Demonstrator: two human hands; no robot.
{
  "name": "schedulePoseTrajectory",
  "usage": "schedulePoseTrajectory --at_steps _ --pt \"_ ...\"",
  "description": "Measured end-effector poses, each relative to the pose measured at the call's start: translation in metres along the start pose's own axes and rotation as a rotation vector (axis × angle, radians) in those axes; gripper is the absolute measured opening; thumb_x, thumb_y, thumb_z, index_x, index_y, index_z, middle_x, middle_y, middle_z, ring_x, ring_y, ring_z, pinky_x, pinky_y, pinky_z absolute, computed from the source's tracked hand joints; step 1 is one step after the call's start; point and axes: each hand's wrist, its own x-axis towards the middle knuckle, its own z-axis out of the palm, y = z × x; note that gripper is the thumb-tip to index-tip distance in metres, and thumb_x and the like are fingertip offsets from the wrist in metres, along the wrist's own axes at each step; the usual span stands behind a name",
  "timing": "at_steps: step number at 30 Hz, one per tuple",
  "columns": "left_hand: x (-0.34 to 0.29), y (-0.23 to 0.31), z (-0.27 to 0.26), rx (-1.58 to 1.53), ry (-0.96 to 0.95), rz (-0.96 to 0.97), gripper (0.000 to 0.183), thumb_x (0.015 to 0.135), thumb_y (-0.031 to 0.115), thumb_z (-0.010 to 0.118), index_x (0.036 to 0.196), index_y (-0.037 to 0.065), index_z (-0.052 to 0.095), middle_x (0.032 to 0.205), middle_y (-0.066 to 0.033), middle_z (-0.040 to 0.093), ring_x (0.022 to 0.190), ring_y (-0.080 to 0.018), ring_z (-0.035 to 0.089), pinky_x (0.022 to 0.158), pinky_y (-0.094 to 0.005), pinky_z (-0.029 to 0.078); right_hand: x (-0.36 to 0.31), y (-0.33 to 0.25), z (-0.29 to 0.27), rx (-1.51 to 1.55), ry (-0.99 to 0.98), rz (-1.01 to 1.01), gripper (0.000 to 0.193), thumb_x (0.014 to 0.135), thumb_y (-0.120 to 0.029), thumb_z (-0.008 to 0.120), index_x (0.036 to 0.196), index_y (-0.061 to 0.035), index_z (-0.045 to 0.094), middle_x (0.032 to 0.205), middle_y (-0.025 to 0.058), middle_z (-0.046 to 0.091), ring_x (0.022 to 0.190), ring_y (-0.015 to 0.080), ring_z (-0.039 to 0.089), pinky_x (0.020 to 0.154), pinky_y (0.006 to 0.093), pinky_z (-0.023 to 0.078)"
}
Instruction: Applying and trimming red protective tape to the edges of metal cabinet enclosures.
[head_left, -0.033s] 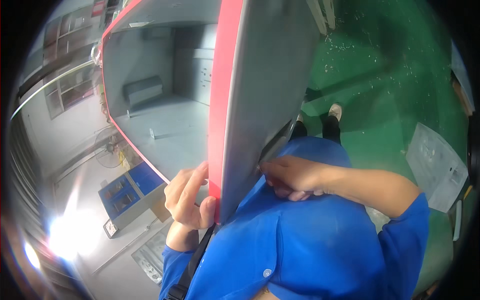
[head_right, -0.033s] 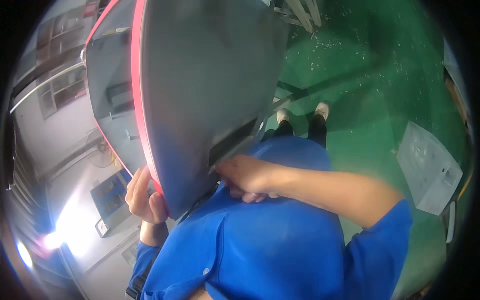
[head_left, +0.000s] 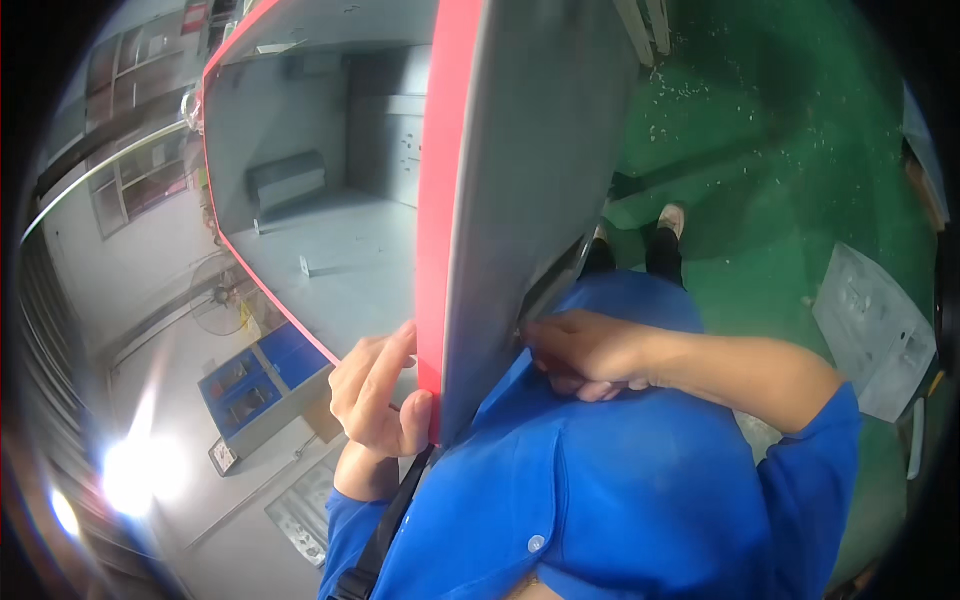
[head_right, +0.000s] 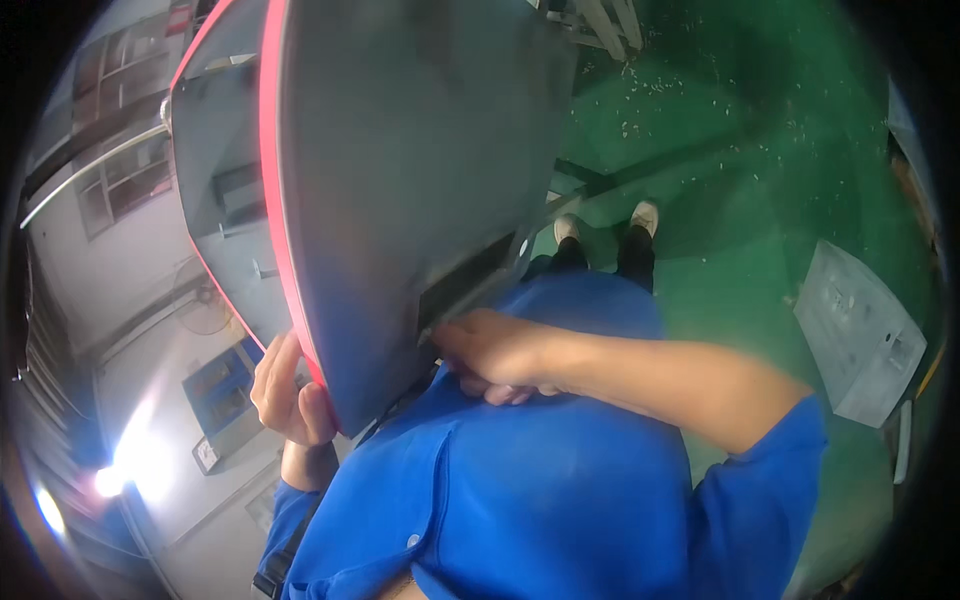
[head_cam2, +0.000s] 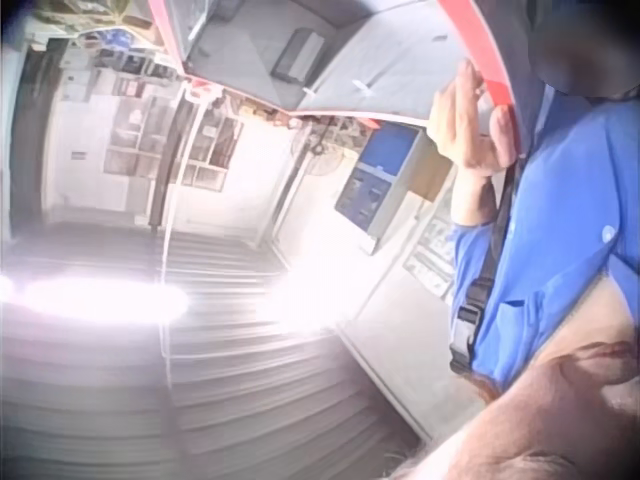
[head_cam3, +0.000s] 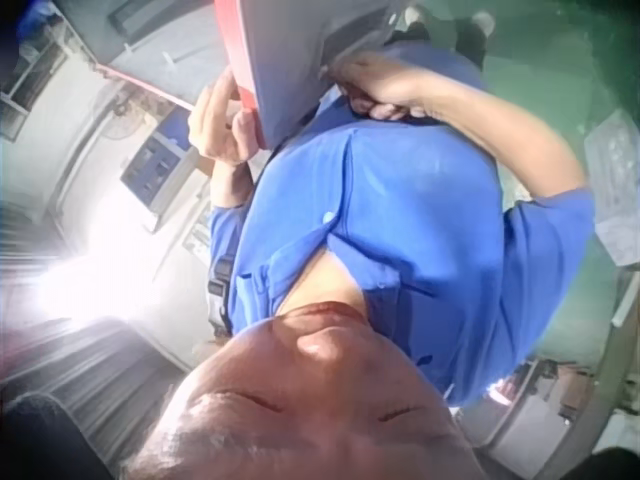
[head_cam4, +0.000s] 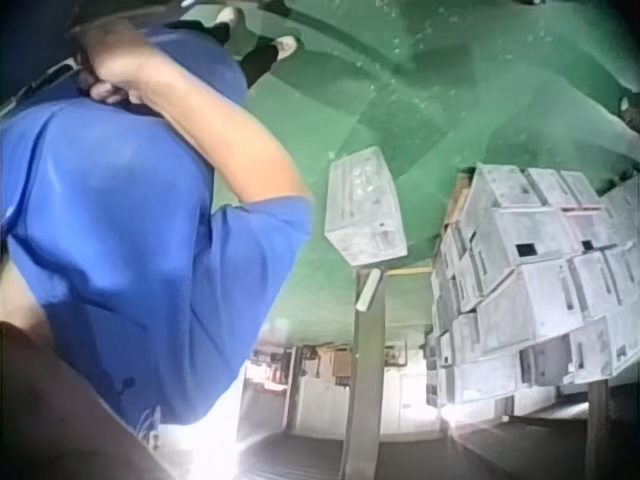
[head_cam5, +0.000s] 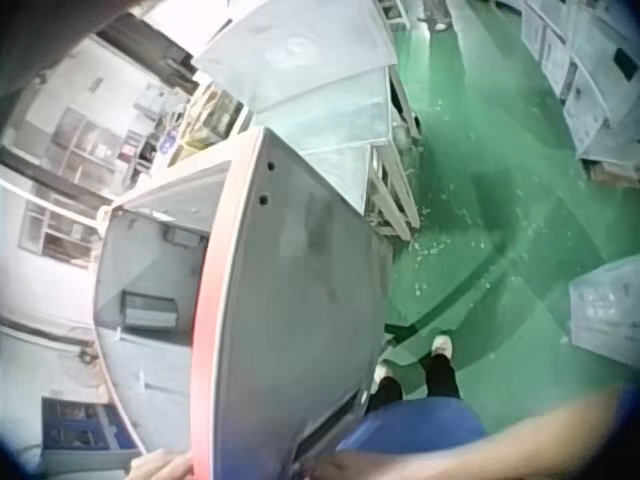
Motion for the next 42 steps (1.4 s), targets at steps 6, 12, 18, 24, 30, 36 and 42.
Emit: schedulePoseTrajectory --at_steps 6,12,18,24,30,36,42 --pt "-0.003 0.0 -0.001 -0.017 -0.006 -0.021 0.04 0.079 0.022 0.055 0.099 -0.014 0.056 0.078 -0.0207 0.062 0.055 -0.0223 0.056 0.047 -0.0282 0.044 0.002 -0.003 -0.005 -0.051 -0.017 0.012 0.038 0.093 -0.04 0.03 0.079 -0.0076 0.044 0.05 -0.0014 0.033 0.034 0.0051 0.023 0.029 0.0216 0.016" --pt "-0.001 -0.001 0.0 -0.002 0.003 -0.007 0.04 0.079 0.02 0.056 0.098 -0.014 0.057 0.077 -0.0205 0.061 0.055 -0.022 0.056 0.047 -0.0283 0.044 0.003 0.002 -0.001 -0.004 -0.079 -0.009 0.038 0.093 -0.038 0.031 0.075 -0.0073 0.043 0.05 -0.0001 0.034 0.035 0.0051 0.025 0.029 0.0219 0.015" --pt "0.0 0.0 0.0 -0.007 0.014 -0.006 0.039 0.078 0.019 0.056 0.099 -0.014 0.057 0.075 -0.0199 0.061 0.055 -0.022 0.056 0.048 -0.0281 0.044 0.003 0.006 -0.001 0.014 0.014 -0.045 0.034 0.093 -0.034 0.035 0.074 -0.0069 0.043 0.049 0.0002 0.032 0.034 0.0055 0.022 0.029 0.0217 0.014" --pt "-0.003 0.0 0.001 -0.009 0.028 -0.006 0.04 0.078 0.019 0.056 0.1 -0.014 0.057 0.075 -0.0195 0.061 0.055 -0.0216 0.056 0.048 -0.0279 0.045 -0.001 0.015 -0.01 0.253 -0.198 -0.026 0.033 0.092 -0.031 0.036 0.075 -0.0051 0.043 0.049 0.0005 0.032 0.032 0.0055 0.024 0.027 0.0216 0.016" --pt "-0.006 0.004 0.001 0.018 0.022 -0.033 0.037 0.078 0.017 0.055 0.1 -0.013 0.057 0.075 -0.019 0.061 0.056 -0.021 0.056 0.049 -0.0275 0.045 -0.004 0.06 -0.022 -0.337 0.697 -0.565 0.028 0.091 -0.023 0.043 0.104 0.0019 0.048 0.077 0.0151 0.06 0.072 0.0253 0.059 0.068 0.034 0.045" --pt "-0.006 0.005 0.001 0.021 0.026 -0.043 0.035 0.077 0.012 0.055 0.102 -0.012 0.057 0.072 -0.0172 0.059 0.057 -0.0208 0.055 0.053 -0.0275 0.044 0.016 0.059 0.03 -0.085 0.47 -0.974 0.023 0.092 -0.019 0.045 0.108 -0.0024 0.046 0.08 0.0077 0.059 0.066 0.0155 0.057 0.061 0.0279 0.045" --pt "-0.01 0.007 0.001 0.021 0.043 -0.057 0.033 0.075 0.009 0.056 0.102 -0.011 0.057 0.068 -0.0162 0.057 0.057 -0.0204 0.054 0.053 -0.0274 0.043 0.016 0.076 0.036 -0.407 0.621 -1.133 0.03 0.087 -0.009 0.049 0.115 -0.0026 0.042 0.094 0.0186 0.061 0.081 0.0308 0.063 0.065 0.0342 0.049"
